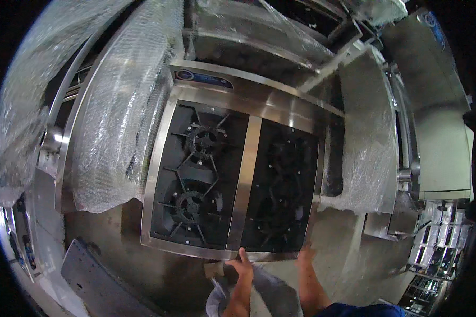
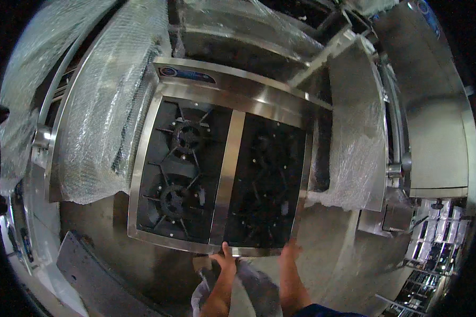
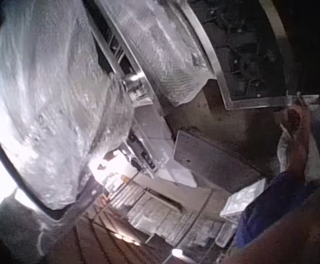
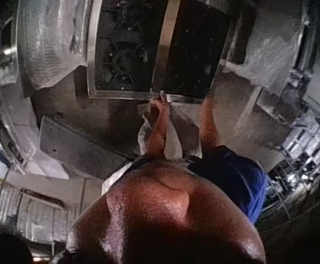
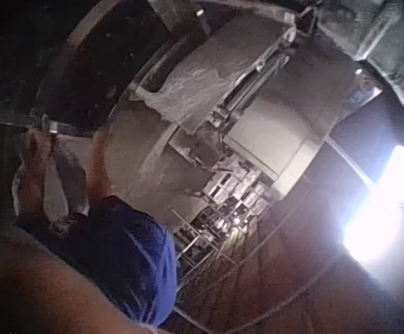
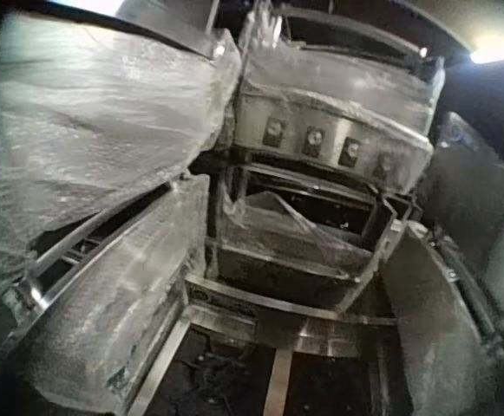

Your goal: The person removes a stainless steel drawer from a commercial stove, places it on a hand truck, and moves it across the room. They then load a wrapped metal grate onto the hand truck and transport it to another area.

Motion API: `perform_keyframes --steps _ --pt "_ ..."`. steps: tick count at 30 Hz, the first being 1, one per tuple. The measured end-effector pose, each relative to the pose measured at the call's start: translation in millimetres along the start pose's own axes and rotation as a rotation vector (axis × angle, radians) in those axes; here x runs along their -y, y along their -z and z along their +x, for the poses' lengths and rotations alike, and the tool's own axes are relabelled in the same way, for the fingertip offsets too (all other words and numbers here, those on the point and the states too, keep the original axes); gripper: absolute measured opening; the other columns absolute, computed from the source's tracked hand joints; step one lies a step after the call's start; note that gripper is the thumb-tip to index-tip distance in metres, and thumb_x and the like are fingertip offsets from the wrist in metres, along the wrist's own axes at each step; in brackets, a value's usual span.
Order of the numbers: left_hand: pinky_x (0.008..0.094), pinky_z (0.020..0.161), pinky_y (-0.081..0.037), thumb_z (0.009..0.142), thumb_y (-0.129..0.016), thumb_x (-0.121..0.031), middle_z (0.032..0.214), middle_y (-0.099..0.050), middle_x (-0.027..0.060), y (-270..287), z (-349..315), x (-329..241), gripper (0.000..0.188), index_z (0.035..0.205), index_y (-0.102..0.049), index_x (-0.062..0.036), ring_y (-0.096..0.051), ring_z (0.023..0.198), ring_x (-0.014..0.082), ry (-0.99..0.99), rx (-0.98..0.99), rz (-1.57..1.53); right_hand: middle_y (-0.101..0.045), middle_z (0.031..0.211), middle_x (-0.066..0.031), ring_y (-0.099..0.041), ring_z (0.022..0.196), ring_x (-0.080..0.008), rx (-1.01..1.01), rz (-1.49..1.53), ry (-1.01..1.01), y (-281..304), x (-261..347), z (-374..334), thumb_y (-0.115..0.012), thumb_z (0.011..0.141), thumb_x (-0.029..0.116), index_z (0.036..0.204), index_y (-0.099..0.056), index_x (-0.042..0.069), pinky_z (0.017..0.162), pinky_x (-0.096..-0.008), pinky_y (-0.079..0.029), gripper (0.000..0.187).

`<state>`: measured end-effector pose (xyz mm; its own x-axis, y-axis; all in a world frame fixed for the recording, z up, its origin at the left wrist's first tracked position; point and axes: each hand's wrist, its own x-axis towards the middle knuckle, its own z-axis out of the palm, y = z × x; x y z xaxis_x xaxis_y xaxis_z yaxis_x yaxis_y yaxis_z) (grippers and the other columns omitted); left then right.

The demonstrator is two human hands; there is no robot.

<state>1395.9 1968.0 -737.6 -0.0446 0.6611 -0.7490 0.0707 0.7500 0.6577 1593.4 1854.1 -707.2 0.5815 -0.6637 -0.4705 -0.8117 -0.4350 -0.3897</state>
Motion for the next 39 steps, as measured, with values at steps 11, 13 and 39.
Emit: perform_keyframes --steps 11,13,39 --pt "0.0402 0.113 -0.023 0.092 -0.06 -0.054 0.153 -0.016 0.0185 4.0 13.2 15.5 0.102 0.149 0.009 -0.0064 -0.033 0.131 0.0261 -0.043 0.094 0.121 -0.049 0.136 -0.0208 -0.052 0.111 -0.0428 1.112 0.443 -0.432 -10.4 -71.6 45.5 -0.03 0.067 0.097 0.145 -0.039 0.017 0.097 -0.0605 -0.042 0.112" --pt "0.042 0.114 -0.019 0.092 -0.059 -0.054 0.155 -0.014 0.0162 -5.0 24.8 16.6 0.1 0.151 0.007 -0.0064 -0.03 0.133 0.0257 -0.047 0.096 0.123 -0.055 0.125 -0.0217 -0.054 0.107 -0.0406 1.101 0.42 -0.457 -10.7 -52.9 43.4 -0.03 0.067 0.097 0.142 -0.042 0.015 0.096 -0.0588 -0.043 0.111" --pt "0.0341 0.077 -0.053 0.09 -0.062 -0.035 0.108 -0.069 0.0113 333.2 -356.7 -146.6 0.042 0.119 -0.065 -0.0044 -0.067 0.093 0.0203 -0.089 -0.623 -0.023 -0.063 0.096 -0.0113 -0.058 0.061 -0.0215 1.325 -1.512 0.732 160.7 125.6 -158.2 -0.059 0.09 0.056 0.125 -0.048 0.009 0.063 -0.047 -0.05 0.06"
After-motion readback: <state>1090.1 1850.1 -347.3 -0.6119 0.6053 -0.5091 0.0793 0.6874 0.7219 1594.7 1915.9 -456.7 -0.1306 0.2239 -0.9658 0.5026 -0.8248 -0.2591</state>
